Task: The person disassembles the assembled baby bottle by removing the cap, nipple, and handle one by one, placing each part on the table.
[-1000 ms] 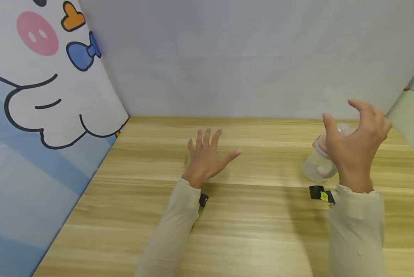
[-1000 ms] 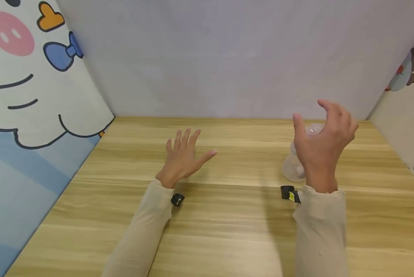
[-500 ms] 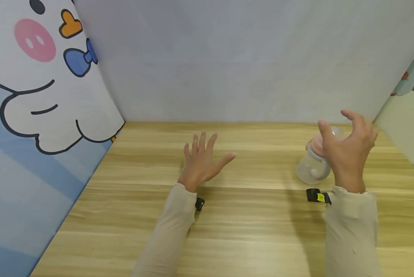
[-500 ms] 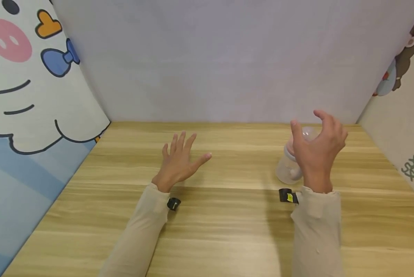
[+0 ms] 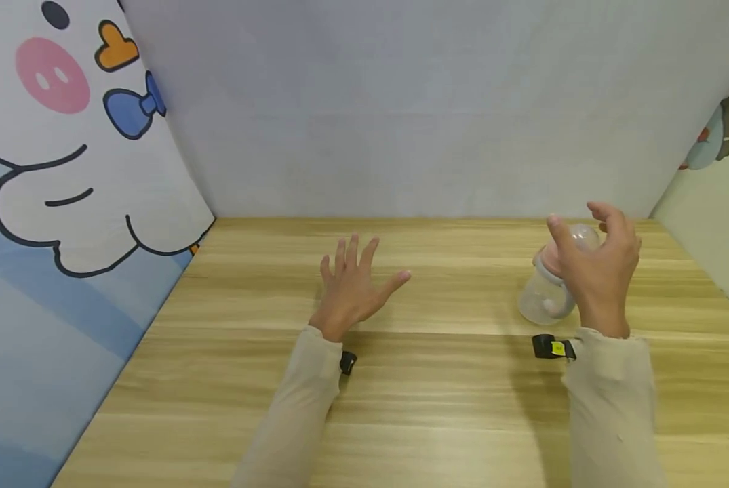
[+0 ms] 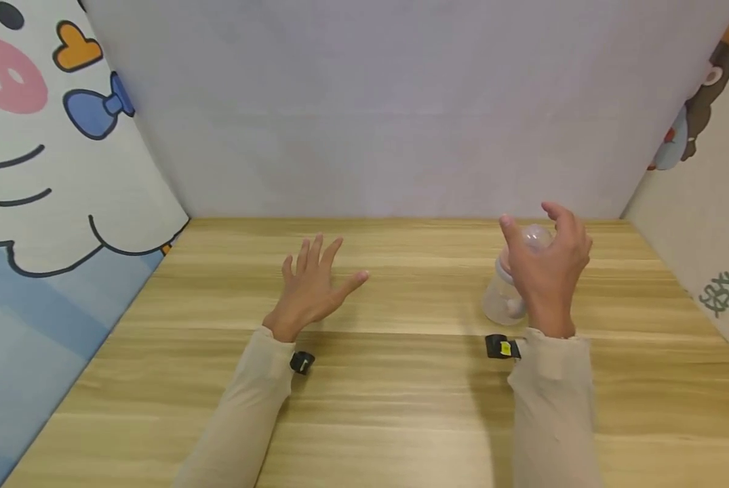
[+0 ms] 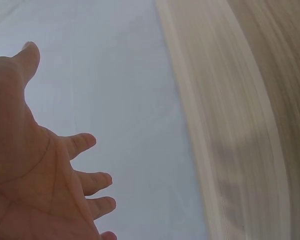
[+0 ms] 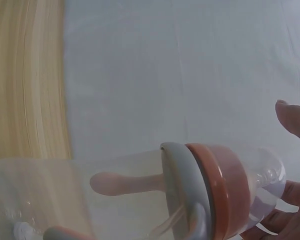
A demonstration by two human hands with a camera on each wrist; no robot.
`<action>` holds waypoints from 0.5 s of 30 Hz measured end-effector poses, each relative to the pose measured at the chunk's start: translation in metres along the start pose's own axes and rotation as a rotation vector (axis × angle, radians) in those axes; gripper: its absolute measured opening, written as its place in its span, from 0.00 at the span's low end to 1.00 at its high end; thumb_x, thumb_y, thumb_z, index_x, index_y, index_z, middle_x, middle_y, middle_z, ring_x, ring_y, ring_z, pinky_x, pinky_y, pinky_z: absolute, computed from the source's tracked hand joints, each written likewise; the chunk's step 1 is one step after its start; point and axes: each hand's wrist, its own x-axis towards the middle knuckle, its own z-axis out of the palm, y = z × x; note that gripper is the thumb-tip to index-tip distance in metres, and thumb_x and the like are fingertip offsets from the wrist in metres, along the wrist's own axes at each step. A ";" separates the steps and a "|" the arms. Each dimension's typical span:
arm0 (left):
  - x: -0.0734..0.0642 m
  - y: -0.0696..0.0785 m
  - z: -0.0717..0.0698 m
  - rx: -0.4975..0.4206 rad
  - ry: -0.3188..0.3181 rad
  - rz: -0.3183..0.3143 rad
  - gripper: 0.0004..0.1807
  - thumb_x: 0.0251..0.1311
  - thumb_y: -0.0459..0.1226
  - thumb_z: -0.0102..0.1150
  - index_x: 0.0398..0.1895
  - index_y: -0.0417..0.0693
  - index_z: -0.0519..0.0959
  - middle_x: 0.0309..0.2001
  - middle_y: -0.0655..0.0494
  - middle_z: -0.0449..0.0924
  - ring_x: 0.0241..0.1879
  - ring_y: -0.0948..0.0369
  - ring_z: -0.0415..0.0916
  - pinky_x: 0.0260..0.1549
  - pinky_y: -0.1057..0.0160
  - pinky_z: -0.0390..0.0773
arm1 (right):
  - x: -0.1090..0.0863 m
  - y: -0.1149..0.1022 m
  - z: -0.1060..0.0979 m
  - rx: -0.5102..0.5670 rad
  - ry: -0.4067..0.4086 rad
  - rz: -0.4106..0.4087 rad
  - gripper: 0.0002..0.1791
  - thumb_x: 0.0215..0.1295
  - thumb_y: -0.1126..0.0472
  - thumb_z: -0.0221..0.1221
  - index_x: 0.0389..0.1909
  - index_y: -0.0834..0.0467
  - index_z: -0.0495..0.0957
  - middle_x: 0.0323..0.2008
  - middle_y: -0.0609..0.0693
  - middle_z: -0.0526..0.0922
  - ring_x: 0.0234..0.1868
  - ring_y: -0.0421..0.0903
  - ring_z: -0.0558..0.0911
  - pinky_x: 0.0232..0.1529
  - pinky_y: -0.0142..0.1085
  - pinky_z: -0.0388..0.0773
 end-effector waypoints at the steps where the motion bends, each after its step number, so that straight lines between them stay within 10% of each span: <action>1: -0.001 -0.001 -0.001 0.000 0.001 -0.005 0.50 0.64 0.72 0.43 0.82 0.61 0.44 0.83 0.46 0.33 0.82 0.44 0.27 0.75 0.34 0.30 | 0.001 -0.001 0.002 0.006 -0.003 -0.005 0.33 0.62 0.45 0.67 0.65 0.57 0.74 0.65 0.54 0.76 0.52 0.32 0.63 0.61 0.42 0.59; 15: 0.003 -0.002 0.000 -0.019 -0.024 -0.012 0.50 0.64 0.73 0.41 0.82 0.62 0.44 0.83 0.47 0.38 0.82 0.44 0.28 0.76 0.36 0.28 | 0.010 0.007 0.006 0.036 -0.101 0.236 0.36 0.62 0.40 0.66 0.68 0.48 0.71 0.68 0.48 0.72 0.68 0.44 0.68 0.71 0.46 0.66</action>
